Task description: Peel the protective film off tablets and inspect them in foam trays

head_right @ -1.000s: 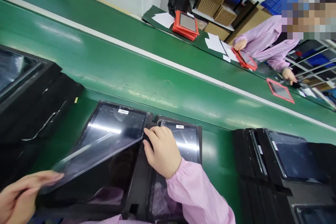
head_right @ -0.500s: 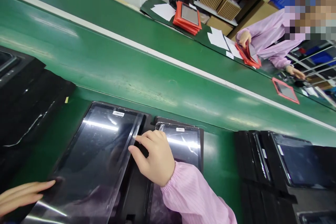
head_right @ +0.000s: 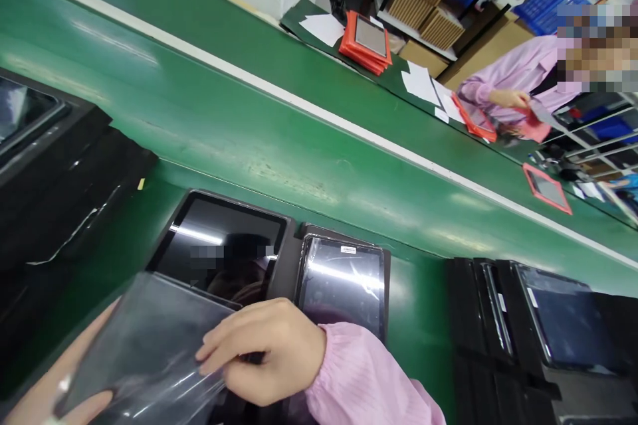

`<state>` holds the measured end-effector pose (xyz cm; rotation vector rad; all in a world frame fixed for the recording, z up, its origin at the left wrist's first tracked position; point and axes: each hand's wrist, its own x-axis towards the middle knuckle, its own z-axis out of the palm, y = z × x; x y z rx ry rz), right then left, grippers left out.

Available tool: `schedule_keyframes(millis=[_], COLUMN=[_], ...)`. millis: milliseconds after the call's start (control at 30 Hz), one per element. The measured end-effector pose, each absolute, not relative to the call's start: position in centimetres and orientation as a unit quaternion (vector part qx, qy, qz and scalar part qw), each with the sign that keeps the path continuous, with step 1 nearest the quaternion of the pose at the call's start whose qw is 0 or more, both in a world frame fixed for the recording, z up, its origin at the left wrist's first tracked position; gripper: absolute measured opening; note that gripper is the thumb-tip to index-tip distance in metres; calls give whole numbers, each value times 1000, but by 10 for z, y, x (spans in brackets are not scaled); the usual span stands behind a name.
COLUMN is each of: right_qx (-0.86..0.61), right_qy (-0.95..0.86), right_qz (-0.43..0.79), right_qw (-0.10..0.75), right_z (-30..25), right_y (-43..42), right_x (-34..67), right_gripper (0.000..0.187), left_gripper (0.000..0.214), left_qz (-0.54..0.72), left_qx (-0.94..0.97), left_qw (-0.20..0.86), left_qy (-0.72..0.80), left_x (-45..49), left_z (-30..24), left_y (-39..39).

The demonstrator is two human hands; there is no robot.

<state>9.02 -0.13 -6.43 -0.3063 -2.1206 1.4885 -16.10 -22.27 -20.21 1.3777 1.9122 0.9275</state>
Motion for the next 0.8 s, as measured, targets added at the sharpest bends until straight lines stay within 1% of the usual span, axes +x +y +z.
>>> schedule_keyframes(millis=[100, 233, 400, 600, 800], right_qx=[-160, -214, -235, -261, -242], right_qy=[-732, -699, -664, -676, -700], right_qz=[604, 618, 665, 655, 640], right_qw=[269, 290, 248, 214, 202], right_z=[-61, -61, -64, -64, -63], right_y=[10, 25, 37, 42, 44], right_x=[99, 109, 111, 110, 109], right_gripper=[22, 24, 22, 25, 27], left_gripper=[82, 80, 82, 88, 90], left_qz=[362, 396, 429, 473, 452], left_qx=[536, 564, 555, 510, 522], left_qw=[272, 271, 312, 376, 374], left_qy=[713, 672, 641, 612, 619], left_x=[-157, -152, -151, -147, -147], left_z=[-190, -166, -163, -173, -171], left_y=[-212, -192, -186, -189, -189])
